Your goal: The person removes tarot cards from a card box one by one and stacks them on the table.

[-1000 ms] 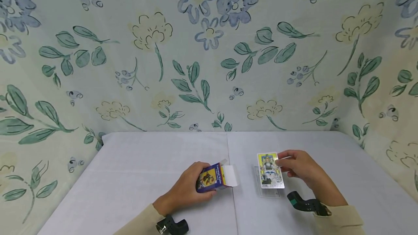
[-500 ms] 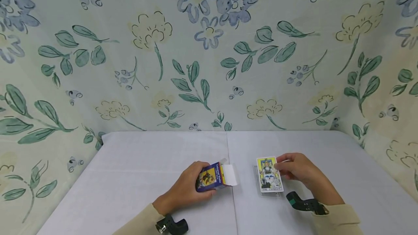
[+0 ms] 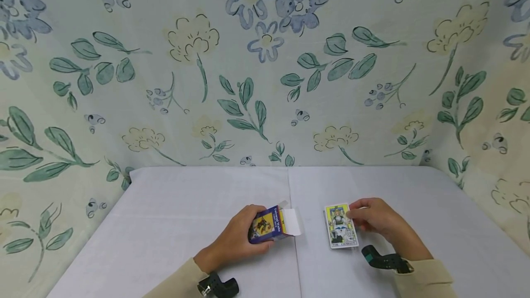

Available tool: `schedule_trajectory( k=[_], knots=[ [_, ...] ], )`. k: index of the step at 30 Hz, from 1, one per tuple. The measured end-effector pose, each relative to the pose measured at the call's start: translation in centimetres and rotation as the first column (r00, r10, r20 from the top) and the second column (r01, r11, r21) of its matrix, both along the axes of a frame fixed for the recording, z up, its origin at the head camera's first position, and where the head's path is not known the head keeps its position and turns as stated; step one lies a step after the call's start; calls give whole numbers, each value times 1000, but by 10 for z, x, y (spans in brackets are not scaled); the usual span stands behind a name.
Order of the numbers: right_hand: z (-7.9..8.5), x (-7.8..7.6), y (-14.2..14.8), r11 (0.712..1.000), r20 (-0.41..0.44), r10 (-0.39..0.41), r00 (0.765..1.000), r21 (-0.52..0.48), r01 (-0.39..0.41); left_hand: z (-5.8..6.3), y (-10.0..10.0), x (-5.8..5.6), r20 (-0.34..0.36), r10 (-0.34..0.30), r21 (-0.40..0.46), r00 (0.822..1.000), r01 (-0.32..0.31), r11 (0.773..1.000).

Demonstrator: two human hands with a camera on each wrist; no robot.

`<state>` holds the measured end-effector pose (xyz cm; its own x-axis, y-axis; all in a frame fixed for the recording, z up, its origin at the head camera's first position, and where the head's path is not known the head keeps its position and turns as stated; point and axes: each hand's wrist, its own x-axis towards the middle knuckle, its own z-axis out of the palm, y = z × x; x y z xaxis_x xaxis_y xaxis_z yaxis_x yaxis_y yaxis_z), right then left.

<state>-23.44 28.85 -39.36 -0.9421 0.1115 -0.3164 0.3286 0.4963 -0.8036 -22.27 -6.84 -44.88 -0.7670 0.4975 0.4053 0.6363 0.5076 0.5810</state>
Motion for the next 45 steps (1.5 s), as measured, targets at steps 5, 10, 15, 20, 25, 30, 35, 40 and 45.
schedule_trajectory(
  k=[5,10,15,20,25,30,35,40,45],
  knots=[
    [-2,0,-2,1000,4,-6,1000,0,6,-1,1,-1,-4,-4,1,1000,4,1000],
    [-3,0,-2,1000,7,-5,1000,3,5,-1,0,0,0,-7,2,1000,7,1000],
    [-4,0,-3,1000,6,-6,1000,11,6,0,0,0,4,-10,1,1000,10,1000],
    [-6,-1,-3,1000,15,-12,1000,29,11,0,0,0,-1,-13,1,1000,13,1000],
    [-9,-3,-3,999,12,-11,1000,42,11,0,0,0,1,-17,3,1000,17,1000],
    [-9,-1,-4,998,4,-17,1000,55,16,0,0,-1,4,-15,3,1000,15,1000],
    [-10,-1,-5,997,1,-15,1000,76,15,0,0,0,7,-14,4,1000,14,1000],
    [-10,-1,-6,995,-1,-12,1000,94,12,0,0,0,4,-18,9,1000,18,1000],
    [-11,-1,-7,994,-14,0,1000,108,1,0,0,0,6,-20,12,1000,20,1000]
  ],
)
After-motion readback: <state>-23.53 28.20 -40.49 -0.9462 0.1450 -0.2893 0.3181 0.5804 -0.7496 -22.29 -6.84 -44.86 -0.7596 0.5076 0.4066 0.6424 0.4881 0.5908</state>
